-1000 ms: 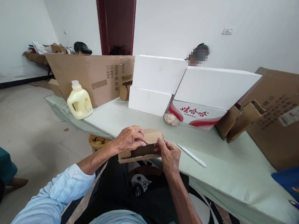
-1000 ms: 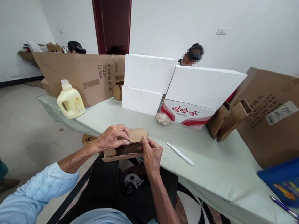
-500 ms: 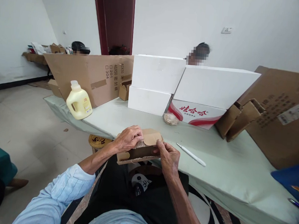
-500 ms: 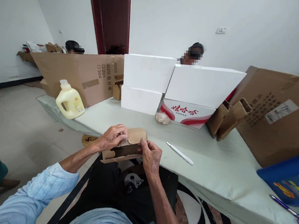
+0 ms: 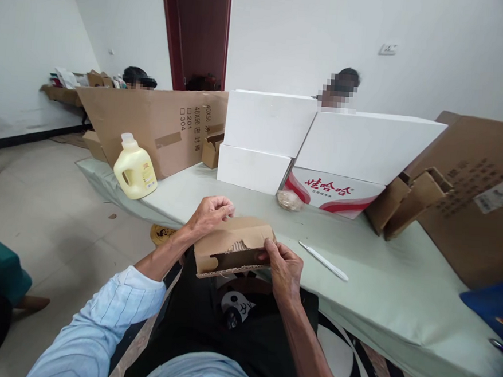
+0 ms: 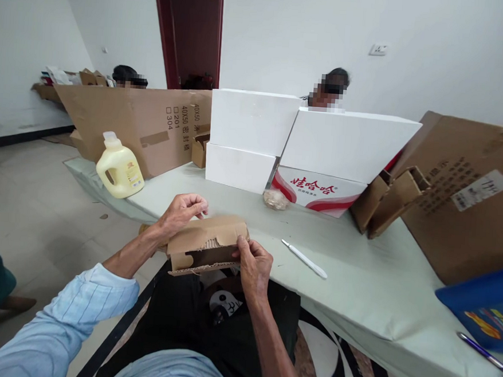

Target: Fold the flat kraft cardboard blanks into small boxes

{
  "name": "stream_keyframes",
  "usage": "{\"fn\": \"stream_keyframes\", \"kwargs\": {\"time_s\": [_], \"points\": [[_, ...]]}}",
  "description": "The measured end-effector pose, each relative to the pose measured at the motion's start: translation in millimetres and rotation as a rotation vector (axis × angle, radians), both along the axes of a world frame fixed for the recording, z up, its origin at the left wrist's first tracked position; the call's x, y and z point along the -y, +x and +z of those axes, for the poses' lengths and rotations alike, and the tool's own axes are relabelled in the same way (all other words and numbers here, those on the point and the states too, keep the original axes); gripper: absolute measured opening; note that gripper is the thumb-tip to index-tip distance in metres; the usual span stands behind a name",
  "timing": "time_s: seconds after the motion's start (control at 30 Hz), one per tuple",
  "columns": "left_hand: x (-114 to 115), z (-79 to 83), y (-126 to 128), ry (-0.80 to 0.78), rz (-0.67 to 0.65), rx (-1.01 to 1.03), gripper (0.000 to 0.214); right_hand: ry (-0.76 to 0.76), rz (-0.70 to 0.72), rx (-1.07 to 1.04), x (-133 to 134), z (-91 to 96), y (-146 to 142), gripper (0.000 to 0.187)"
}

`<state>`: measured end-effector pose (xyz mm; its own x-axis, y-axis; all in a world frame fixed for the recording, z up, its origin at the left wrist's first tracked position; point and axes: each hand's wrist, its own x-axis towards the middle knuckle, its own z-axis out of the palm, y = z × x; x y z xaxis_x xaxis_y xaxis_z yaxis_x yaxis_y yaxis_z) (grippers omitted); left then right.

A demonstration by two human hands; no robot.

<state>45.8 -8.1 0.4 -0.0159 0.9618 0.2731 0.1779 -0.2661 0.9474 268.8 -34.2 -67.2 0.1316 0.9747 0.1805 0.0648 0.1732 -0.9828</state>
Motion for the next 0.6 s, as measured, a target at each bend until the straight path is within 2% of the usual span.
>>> {"fn": "stream_keyframes", "kwargs": {"time_s": [0.1,0.2,0.27,0.37,0.43,0.5,0.6], "points": [[12,10.7,-7,0.043,0.037,0.067,0.032,0.008,-0.016,0.006,-3,1.3,1,0.061],[39,10.9,-18,0.139,0.141,0.038,0.031,0.002,-0.006,0.006,-10,5.4,1,0.061],[60,0.4,-26,0.192,0.258,-0.014,0.029,-0.001,0.020,0.001,-16,10.2,0,0.062],[80,-27.0,-33,0.205,0.387,-0.023,0.026,0.016,0.058,0.016,-25,20.9,-6,0.066],[81,-44.6,-34,0.196,0.393,0.036,0.026,0.057,0.110,0.032,-30,30.0,-10,0.066],[74,-55.4,-32,0.191,0.380,0.114,0.027,0.113,0.218,0.032,-35,39.4,-13,0.060],[56,-56.4,-30,0.177,0.397,0.211,0.030,0.181,0.447,0.081,-42,49.6,-10,0.051]]}}
